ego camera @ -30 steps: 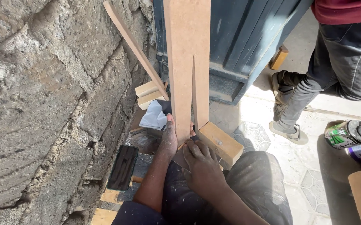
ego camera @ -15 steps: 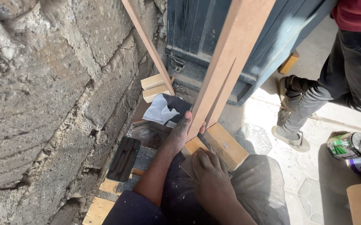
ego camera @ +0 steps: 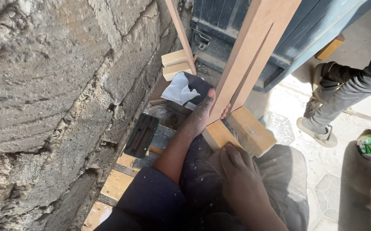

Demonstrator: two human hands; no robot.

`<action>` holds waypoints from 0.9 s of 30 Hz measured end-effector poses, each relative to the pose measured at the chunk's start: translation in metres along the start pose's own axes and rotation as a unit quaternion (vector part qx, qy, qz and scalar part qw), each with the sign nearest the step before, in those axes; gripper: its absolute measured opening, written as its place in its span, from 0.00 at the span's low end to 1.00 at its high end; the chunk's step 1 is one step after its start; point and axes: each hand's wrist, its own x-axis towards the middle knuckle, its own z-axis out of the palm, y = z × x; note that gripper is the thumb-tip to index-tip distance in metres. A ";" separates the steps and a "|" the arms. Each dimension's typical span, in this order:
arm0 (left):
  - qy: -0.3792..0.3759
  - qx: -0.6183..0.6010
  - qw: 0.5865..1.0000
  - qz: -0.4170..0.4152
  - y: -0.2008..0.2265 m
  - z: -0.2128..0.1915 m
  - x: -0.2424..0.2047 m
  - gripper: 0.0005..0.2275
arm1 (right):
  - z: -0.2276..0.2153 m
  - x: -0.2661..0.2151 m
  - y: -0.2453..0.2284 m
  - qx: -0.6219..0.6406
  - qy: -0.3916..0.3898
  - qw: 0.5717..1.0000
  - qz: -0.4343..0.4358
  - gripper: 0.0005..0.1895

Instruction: The person is using a piece of sandpaper to smooth the edges and surfaces of a wooden furniture component.

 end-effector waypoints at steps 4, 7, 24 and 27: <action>0.044 0.074 0.996 0.027 0.020 0.026 -0.002 0.33 | 0.015 0.059 -0.006 -0.073 -0.012 0.997 -0.017 0.37; 0.061 0.089 0.994 0.002 0.016 0.017 -0.005 0.35 | 0.000 0.051 -0.014 -0.056 -0.022 0.998 -0.016 0.35; 0.000 0.163 0.986 0.016 0.022 0.034 -0.003 0.35 | -0.008 0.005 -0.010 -0.014 -0.051 0.998 0.029 0.40; 0.012 0.211 0.977 -0.007 0.028 0.040 -0.008 0.35 | 0.003 -0.013 -0.004 -0.033 -0.037 0.998 0.028 0.40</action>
